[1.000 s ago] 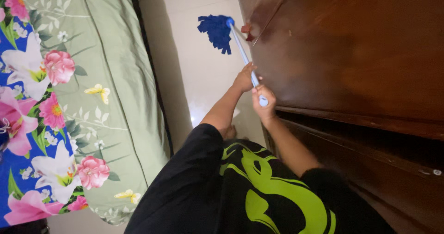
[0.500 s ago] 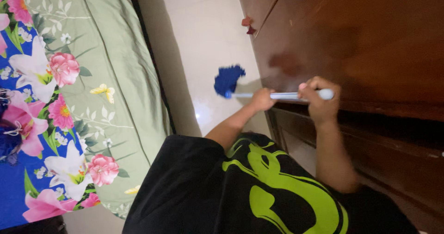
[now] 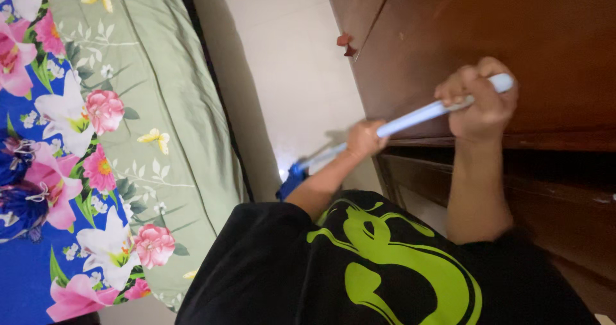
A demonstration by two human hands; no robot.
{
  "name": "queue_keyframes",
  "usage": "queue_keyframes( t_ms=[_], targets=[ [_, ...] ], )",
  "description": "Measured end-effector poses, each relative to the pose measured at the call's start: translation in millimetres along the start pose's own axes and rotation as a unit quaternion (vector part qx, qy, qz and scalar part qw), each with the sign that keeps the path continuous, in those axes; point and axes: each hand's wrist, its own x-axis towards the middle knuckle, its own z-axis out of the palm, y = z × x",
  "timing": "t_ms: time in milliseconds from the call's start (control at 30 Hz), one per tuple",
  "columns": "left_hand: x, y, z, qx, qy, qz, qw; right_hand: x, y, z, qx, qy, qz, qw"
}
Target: The person cleans the floor using a blue duster, moving it along the baseboards and under the edge of a bed and a wooden cabinet.
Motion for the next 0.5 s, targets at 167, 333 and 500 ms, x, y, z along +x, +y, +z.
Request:
queue_keyframes(
  t_ms=[167,333,500],
  targets=[
    [46,-65,-40,-0.026,0.101,0.098,0.990,-18,57,42,-0.125,-0.101,-0.056,0.985],
    [54,-129,-48,0.098,0.073,-0.041,0.992,-40,139,53,-0.390,-0.274,-0.153,0.866],
    [59,-162,-1,0.026,0.010,-0.192,0.981,-52,180,25,-0.395,-0.291,-0.208,0.846]
  ],
)
